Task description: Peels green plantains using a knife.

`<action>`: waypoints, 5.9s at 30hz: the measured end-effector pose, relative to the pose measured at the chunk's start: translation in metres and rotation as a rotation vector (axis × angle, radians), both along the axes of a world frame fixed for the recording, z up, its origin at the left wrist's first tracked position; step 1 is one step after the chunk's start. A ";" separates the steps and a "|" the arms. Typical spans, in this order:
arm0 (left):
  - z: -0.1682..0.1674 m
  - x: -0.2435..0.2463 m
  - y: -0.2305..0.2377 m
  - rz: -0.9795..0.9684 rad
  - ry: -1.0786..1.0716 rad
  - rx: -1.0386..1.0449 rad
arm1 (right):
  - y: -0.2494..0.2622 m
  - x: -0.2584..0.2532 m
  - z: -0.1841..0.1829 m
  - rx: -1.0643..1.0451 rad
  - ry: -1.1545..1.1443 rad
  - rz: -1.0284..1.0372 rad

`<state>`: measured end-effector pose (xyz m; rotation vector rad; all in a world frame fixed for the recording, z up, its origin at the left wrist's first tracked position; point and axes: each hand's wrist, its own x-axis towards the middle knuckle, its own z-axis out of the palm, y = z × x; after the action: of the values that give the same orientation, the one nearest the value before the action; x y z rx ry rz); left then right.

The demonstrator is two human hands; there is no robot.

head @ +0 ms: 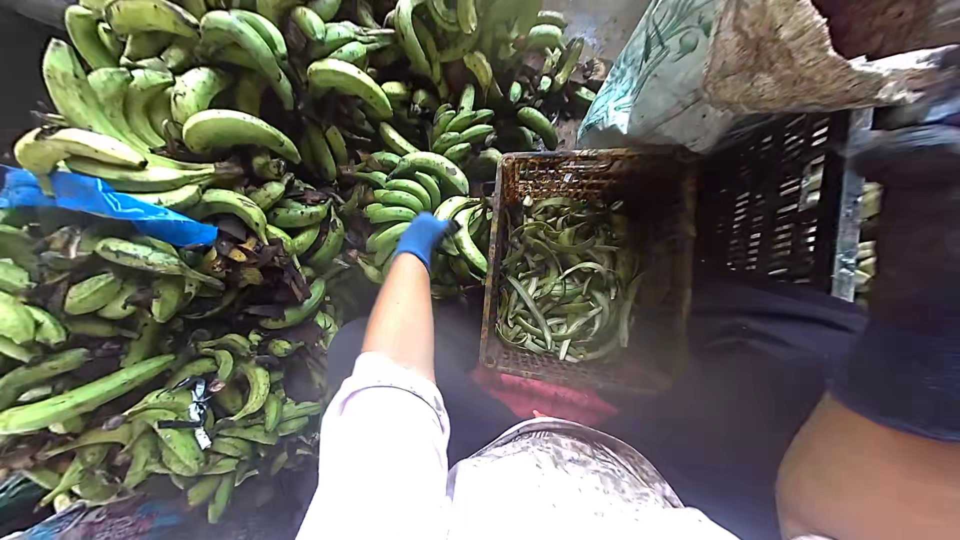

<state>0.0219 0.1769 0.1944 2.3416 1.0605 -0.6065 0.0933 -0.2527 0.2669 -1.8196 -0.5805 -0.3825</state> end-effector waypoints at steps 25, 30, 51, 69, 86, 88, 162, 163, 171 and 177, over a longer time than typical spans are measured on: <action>0.144 -0.052 -0.082 -0.222 -1.485 -1.458 | -0.005 0.004 0.038 0.267 0.047 -0.180; 0.088 -0.056 -0.153 0.057 -0.965 -0.886 | -0.008 0.013 0.034 0.358 0.009 -0.099; 0.091 -0.059 -0.158 -0.203 -1.276 -0.920 | 0.123 -0.137 -0.032 0.202 0.785 0.038; 0.124 -0.008 -0.122 0.058 -1.001 -1.331 | 0.064 0.004 0.043 -0.379 -0.033 0.059; 0.118 -0.007 -0.134 0.008 -1.186 -0.974 | 0.083 -0.047 0.026 -0.306 -0.061 0.134; 0.122 -0.011 -0.141 -0.082 -1.204 -0.962 | 0.089 -0.046 0.025 -0.331 -0.082 0.089; 0.121 0.037 -0.142 -0.011 -1.247 -1.553 | 0.071 -0.006 0.021 -0.438 -0.329 -0.165; 0.121 0.039 -0.134 0.066 -1.213 -1.710 | 0.074 -0.017 0.018 -0.412 -0.451 -0.112; 0.115 -0.015 -0.167 -0.190 -1.322 -1.156 | 0.107 -0.003 0.017 0.077 0.095 -0.009; 0.115 0.026 -0.138 0.067 -1.244 -1.525 | 0.062 -0.011 0.022 -0.276 -0.114 0.238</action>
<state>0.0479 0.0392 0.3090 0.8714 -0.0711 0.1754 0.0828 -0.1910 0.2893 -1.9701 -0.9575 -0.2539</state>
